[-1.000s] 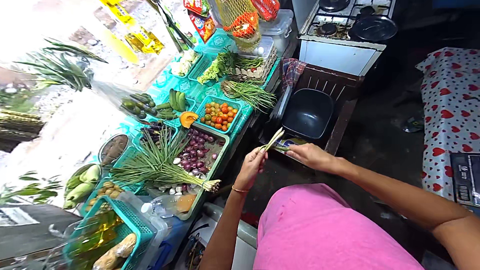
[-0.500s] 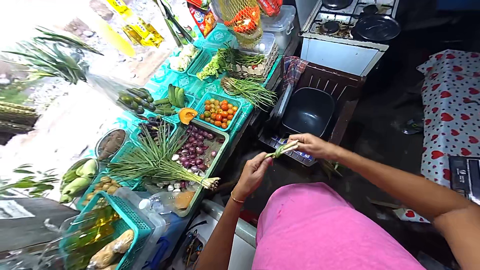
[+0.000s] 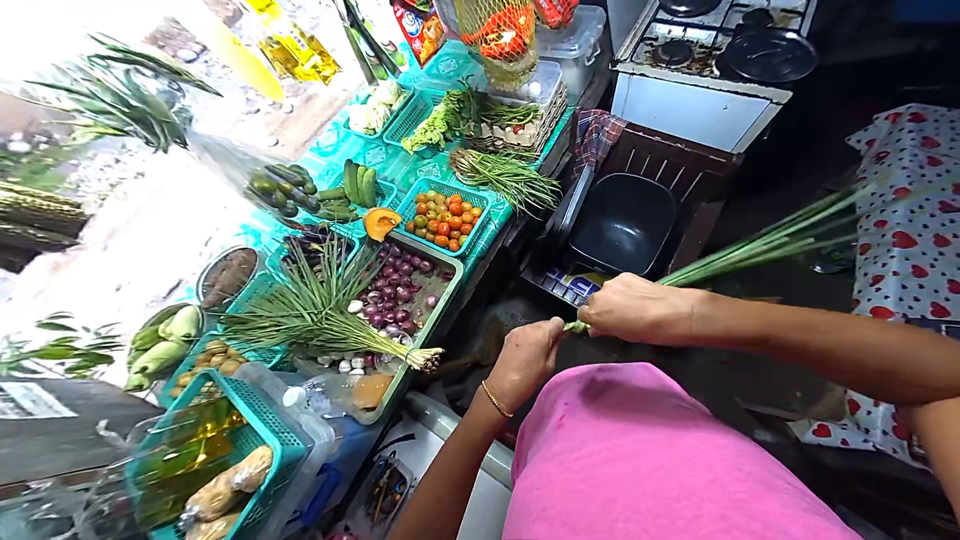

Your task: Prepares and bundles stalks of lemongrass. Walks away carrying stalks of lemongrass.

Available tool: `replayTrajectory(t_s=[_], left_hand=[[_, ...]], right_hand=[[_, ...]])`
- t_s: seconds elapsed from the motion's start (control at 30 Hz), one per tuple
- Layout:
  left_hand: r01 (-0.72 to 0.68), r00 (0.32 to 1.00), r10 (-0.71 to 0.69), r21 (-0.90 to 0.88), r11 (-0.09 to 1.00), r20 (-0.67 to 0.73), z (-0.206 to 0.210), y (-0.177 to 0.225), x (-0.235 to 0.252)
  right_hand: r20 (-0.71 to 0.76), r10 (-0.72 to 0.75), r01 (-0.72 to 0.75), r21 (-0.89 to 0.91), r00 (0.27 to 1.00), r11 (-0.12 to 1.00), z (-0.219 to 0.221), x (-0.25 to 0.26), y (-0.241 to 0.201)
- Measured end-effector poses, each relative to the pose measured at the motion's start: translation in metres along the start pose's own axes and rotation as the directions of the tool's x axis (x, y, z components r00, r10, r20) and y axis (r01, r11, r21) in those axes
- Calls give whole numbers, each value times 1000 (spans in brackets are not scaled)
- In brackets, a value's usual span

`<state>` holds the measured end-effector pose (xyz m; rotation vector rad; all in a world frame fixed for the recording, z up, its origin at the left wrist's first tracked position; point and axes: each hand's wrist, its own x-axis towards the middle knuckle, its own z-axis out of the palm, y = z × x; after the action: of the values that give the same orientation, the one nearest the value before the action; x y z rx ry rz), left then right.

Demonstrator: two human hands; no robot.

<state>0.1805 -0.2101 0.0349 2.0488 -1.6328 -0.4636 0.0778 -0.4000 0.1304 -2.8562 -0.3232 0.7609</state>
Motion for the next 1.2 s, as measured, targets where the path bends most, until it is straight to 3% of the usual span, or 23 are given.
replayTrajectory(t_s=[0.1, 0.2, 0.3, 0.33, 0.37, 0.4, 0.47, 0.5, 0.57, 0.63, 0.7, 0.8, 0.83, 0.9, 0.97, 1.0, 1.03, 1.1, 1.13, 1.2], left_hand=[[-183, 976, 204, -233, 955, 70, -7, 1, -4], [-279, 953, 302, -498, 821, -34, -22, 4, -10], [-275, 952, 135, -578, 769, -274, -31, 5, -13], [-222, 939, 19, -564, 795, -342, -29, 2, -12], [-151, 917, -85, -536, 830, -390, -25, -3, -9], [-75, 890, -166, -496, 865, -424, -21, -10, -6], [68, 849, -255, -383, 921, -462, -10, -22, 0], [131, 843, -273, -316, 940, -464, -5, -26, 2], [213, 852, -263, -159, 964, -452, 6, -29, 6], [211, 895, -205, -29, 977, -396, 13, -22, 7], [111, 953, -103, 14, 994, -284, 14, -15, 6], [-149, 978, 123, -154, 977, -166, 7, -13, 0], [-209, 974, 175, -268, 940, -147, 1, -11, -1], [-280, 957, 210, -434, 856, -201, -7, -6, -3], [-280, 935, 122, -481, 831, -334, -10, -9, -2], [-244, 917, 42, -474, 846, -397, -9, -12, -1], [-185, 895, -42, -455, 871, -445, -6, -16, 0], [-32, 847, -172, -372, 928, -502, 3, -24, 2], [51, 835, -209, -308, 950, -509, 8, -28, 3], [181, 856, -233, -154, 971, -462, 15, -32, 4]], right_hand=[[-74, -232, 244, 249, 970, 937, -8, 13, 32], [-215, -397, 434, 649, 892, 625, -1, 32, 69], [-370, -257, 420, 890, 893, 179, 38, 49, 69], [-388, -131, 403, 907, 912, 124, 53, 52, 58], [-410, 4, 403, 898, 912, 178, 68, 54, 47], [-440, 107, 381, 857, 892, 348, 79, 55, 37], [-418, 188, 164, 674, 889, 720, 87, 47, 19], [-359, 202, 42, 569, 911, 821, 84, 41, 10], [-233, 219, -118, 382, 948, 917, 64, 26, -4], [-165, 204, -161, 242, 965, 957, 37, 15, -6], [-179, 132, -105, 153, 975, 983, 17, 10, 6], [-221, -57, 113, 249, 974, 962, 3, 19, 45], [-241, -130, 217, 380, 962, 899, 7, 26, 59], [-321, -210, 380, 687, 924, 620, 30, 44, 73], [-374, -93, 384, 872, 923, 304, 61, 54, 61], [-397, 1, 385, 890, 918, 243, 76, 59, 51], [-427, 86, 389, 877, 900, 282, 89, 62, 41], [-446, 164, 277, 762, 880, 586, 103, 58, 23], [-405, 167, 164, 665, 899, 729, 101, 51, 14], [-264, 151, -13, 461, 953, 887, 82, 35, -1]])
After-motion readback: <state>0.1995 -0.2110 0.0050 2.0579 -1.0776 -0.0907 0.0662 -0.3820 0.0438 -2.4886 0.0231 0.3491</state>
